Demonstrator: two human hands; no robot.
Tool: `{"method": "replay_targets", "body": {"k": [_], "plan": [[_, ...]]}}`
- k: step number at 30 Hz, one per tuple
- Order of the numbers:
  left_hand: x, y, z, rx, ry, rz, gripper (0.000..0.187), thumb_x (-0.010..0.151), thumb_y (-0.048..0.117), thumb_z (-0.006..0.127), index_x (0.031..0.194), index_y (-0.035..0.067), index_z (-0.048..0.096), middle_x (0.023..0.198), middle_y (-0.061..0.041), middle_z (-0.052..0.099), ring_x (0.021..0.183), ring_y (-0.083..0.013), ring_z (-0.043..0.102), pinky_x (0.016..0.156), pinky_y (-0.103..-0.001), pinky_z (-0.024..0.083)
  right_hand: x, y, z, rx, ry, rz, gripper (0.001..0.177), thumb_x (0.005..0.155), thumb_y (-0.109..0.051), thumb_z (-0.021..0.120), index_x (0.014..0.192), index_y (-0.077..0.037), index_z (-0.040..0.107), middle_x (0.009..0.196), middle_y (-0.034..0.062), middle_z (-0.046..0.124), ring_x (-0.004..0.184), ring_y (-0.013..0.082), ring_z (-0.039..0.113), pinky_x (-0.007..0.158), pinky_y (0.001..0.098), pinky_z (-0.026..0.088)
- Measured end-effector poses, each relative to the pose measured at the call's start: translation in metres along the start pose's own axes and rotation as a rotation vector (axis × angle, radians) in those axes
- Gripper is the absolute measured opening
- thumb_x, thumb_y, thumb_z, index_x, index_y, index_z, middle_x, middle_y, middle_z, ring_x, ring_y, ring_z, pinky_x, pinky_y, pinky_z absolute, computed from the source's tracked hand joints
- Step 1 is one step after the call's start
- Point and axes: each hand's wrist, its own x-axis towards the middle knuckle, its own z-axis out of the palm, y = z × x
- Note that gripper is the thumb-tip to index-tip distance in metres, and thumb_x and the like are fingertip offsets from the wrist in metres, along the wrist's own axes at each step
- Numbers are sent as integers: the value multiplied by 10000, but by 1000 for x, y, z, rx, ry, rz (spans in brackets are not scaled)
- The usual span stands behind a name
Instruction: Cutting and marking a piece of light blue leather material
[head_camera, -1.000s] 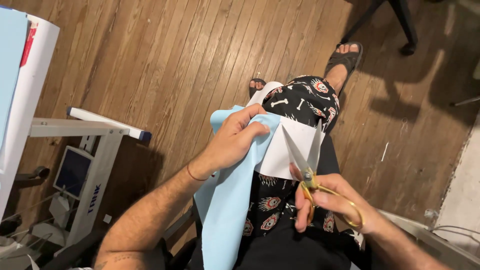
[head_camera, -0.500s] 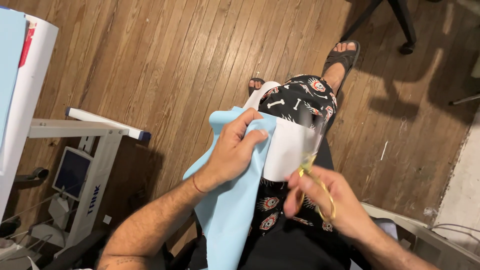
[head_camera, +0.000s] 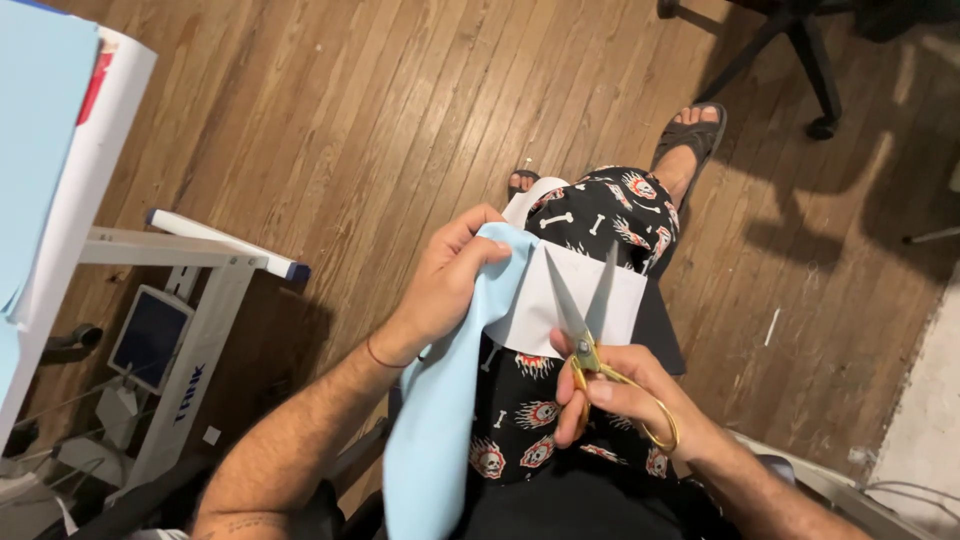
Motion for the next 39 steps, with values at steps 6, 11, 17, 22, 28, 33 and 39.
{"method": "replay_targets", "body": {"k": [6, 11, 17, 22, 28, 33, 39], "plan": [[-5, 11, -8, -6, -42, -12, 84, 892, 156, 586, 816, 158, 551, 713, 94, 469, 670, -21, 404, 613, -223, 319, 0, 3, 5, 59, 3, 129, 441, 875, -406, 630, 951, 23, 698, 738, 226, 814, 695, 274, 784, 739, 376, 601], [-10, 19, -7, 32, -119, -7, 52, 910, 144, 585, 868, 158, 611, 767, 99, 529, 697, -18, 452, 638, -214, 364, 0, -4, 11, -48, 46, -31, 404, 950, -399, 550, 920, -17, 679, 672, 174, 808, 671, 168, 754, 1273, 412, 241], [-16, 31, -9, 163, -141, 94, 60, 903, 128, 621, 876, 145, 571, 834, 80, 543, 777, -39, 487, 739, -216, 418, -8, 8, 13, 42, 128, 48, 409, 909, -375, 598, 941, 19, 703, 672, 202, 809, 667, 252, 763, 770, 365, 610], [-15, 52, -11, 497, -298, 444, 153, 983, 152, 604, 1059, 23, 636, 1217, -86, 625, 1143, -220, 624, 1028, -363, 462, -9, 6, 15, 40, 137, -55, 392, 948, -378, 570, 953, 0, 676, 671, 207, 799, 739, 205, 769, 1145, 376, 396], [-23, 67, 7, 641, -200, 411, 177, 997, 218, 548, 905, 67, 556, 963, -75, 566, 845, -239, 562, 793, -377, 447, -14, 17, 13, 78, 240, -3, 392, 934, -381, 598, 966, 2, 669, 673, 223, 788, 891, 249, 705, 710, 364, 587], [-38, 65, 29, 732, 2, 233, 224, 973, 273, 569, 827, 122, 489, 598, -93, 484, 539, -321, 493, 587, -452, 385, -8, 24, 11, -18, 279, -69, 288, 951, -287, 642, 998, -3, 665, 675, 162, 750, 600, 220, 698, 646, 327, 555], [-48, 60, 42, 651, 40, 159, 203, 982, 259, 539, 839, 126, 487, 539, -37, 406, 465, -220, 393, 516, -403, 372, -12, 6, 4, -45, 355, -82, 431, 924, -393, 660, 867, 32, 704, 558, 163, 690, 459, 197, 659, 544, 292, 543]]}}
